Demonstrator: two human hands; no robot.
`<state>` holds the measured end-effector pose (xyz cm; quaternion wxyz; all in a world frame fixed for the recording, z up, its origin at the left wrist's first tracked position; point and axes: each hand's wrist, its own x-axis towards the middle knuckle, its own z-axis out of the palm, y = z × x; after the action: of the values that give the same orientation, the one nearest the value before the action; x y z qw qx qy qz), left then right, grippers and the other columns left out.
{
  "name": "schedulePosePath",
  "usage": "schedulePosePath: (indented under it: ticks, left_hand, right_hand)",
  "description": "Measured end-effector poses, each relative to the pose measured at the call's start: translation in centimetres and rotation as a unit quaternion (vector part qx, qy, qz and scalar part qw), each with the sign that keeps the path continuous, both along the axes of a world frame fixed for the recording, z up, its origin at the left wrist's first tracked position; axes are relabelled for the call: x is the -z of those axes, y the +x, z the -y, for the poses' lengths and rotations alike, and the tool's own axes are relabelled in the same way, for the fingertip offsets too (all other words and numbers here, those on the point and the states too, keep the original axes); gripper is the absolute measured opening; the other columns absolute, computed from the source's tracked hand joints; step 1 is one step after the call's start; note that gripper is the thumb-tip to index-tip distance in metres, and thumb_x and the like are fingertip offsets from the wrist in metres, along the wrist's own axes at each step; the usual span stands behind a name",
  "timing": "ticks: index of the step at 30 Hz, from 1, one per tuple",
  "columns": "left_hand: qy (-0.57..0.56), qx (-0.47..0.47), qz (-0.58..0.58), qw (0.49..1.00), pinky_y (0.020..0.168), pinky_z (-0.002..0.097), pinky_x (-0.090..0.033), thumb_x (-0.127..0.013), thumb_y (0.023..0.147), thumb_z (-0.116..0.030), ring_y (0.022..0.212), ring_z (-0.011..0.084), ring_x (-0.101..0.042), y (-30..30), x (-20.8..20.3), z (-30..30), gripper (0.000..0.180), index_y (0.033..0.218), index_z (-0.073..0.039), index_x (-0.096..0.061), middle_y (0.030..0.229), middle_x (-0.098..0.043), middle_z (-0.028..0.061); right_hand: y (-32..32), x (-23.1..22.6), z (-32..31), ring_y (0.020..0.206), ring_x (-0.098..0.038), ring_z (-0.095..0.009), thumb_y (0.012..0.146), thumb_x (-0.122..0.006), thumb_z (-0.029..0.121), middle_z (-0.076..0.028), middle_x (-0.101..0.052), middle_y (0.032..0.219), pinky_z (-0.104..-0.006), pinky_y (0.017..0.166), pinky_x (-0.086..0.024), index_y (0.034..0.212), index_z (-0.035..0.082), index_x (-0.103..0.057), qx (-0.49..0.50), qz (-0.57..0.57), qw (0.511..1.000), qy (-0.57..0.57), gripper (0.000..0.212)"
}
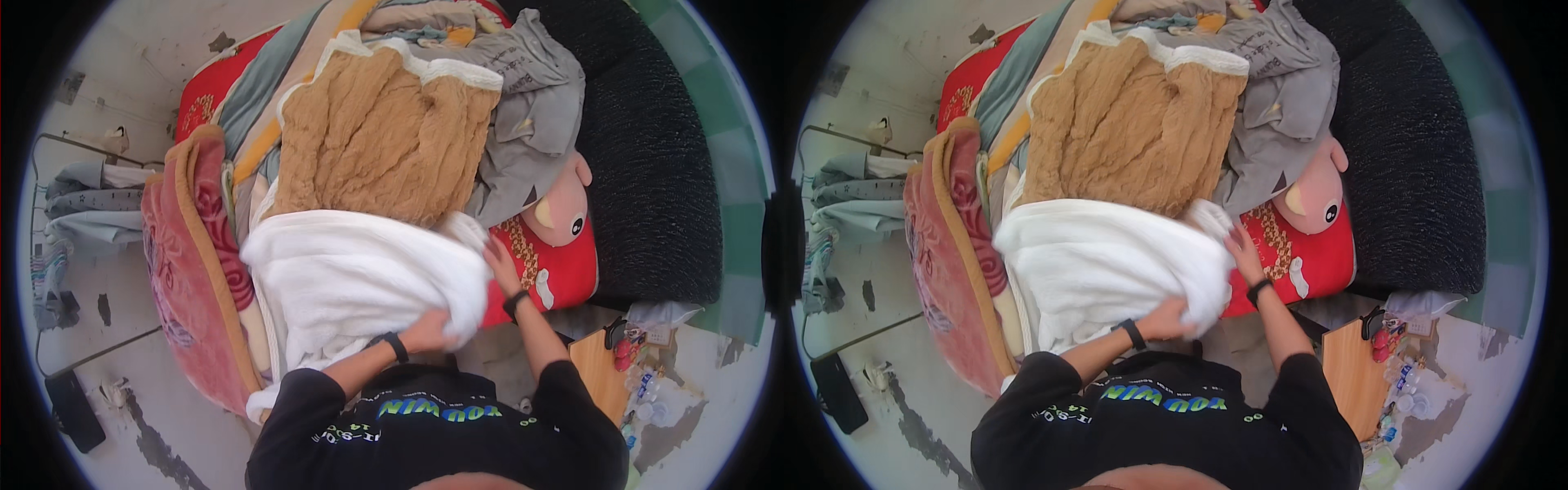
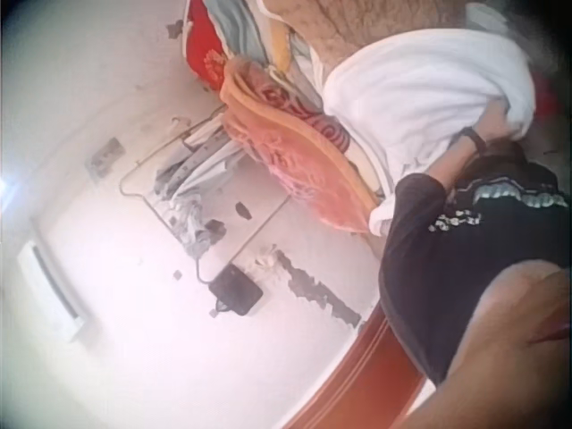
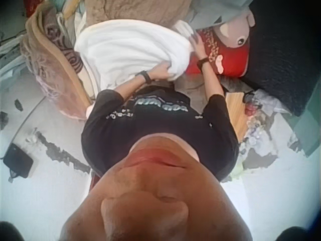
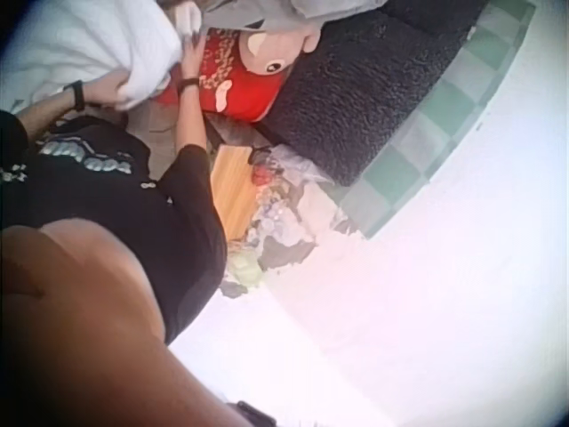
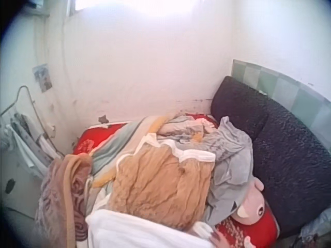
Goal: Fold blankets and linens on a bed.
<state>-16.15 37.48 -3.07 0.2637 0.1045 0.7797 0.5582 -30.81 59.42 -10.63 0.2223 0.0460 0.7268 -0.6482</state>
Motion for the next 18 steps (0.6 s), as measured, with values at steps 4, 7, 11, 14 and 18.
schedulePosePath:
  ticks: [4, 7, 11, 14, 18]
  left_hand:
    - [-0.031, 0.127, 0.020, 0.991, 0.084, 0.0398, -0.046, -0.070, 0.075, -0.036, 0.091, 0.0344, -0.060, 5.3, -1.0, 0.3, 0.046, 0.100, 0.002, -0.060, 0.098, -0.062, 0.0228]
    - [0.035, -0.015, 0.136, 0.990, 0.080, 0.0335, -0.048, -0.066, 0.082, -0.028, 0.088, 0.0206, -0.061, 6.0, 0.0, 4.9, 0.029, 0.097, -0.003, -0.063, 0.093, -0.064, 0.0135]
    - [-0.218, -0.395, -0.091, 0.888, 0.099, 0.0399, -0.038, -0.070, 0.074, -0.009, 0.111, 0.0332, -0.052, 4.3, 2.1, 17.3, 0.040, 0.112, -0.004, -0.058, 0.113, -0.058, 0.0159]
    - [-0.509, -0.465, -0.194, 0.697, 0.105, 0.0445, -0.031, -0.080, 0.064, -0.018, 0.122, 0.0366, -0.043, 1.4, 1.0, 24.5, 0.077, 0.131, -0.006, -0.044, 0.124, -0.050, 0.0254]
    - [-0.352, -0.555, 0.007, 0.753, 0.097, 0.0418, -0.040, -0.085, 0.059, -0.028, 0.114, 0.0382, -0.053, 2.8, 6.3, 32.4, 0.092, 0.134, -0.002, -0.040, 0.120, -0.056, 0.0259]
  right_hand:
    - [-3.1, 0.1, 7.5, 0.124, -0.048, -0.026, 0.075, -0.075, 0.039, -0.028, -0.047, 0.130, -0.0321, 0.100, -0.039, 0.143, -0.004, -0.022, -0.285, -0.054, 0.935, 0.205, 0.096]
    - [0.5, 4.8, 8.2, 0.089, -0.064, -0.030, 0.070, -0.075, 0.034, -0.020, -0.065, 0.099, -0.0378, 0.077, -0.051, 0.143, -0.005, -0.022, -0.405, 0.143, 0.874, 0.227, 0.098]
    - [6.4, 8.8, 7.4, 0.104, -0.060, -0.030, 0.069, -0.072, 0.036, -0.028, -0.060, 0.111, -0.0346, 0.088, -0.047, 0.130, -0.009, -0.041, -0.434, 0.056, 0.846, 0.305, 0.082]
    - [7.8, 8.1, 5.2, 0.102, -0.058, -0.028, 0.073, -0.068, 0.031, -0.022, -0.059, 0.114, -0.0340, 0.088, -0.046, 0.119, -0.009, -0.050, -0.351, 0.160, 0.882, 0.273, 0.064]
    - [3.5, -0.5, 4.9, 0.099, -0.058, -0.019, 0.084, -0.058, 0.015, -0.012, -0.060, 0.109, -0.0322, 0.090, -0.046, 0.117, -0.003, -0.053, -0.162, 0.227, 0.960, -0.039, 0.038]
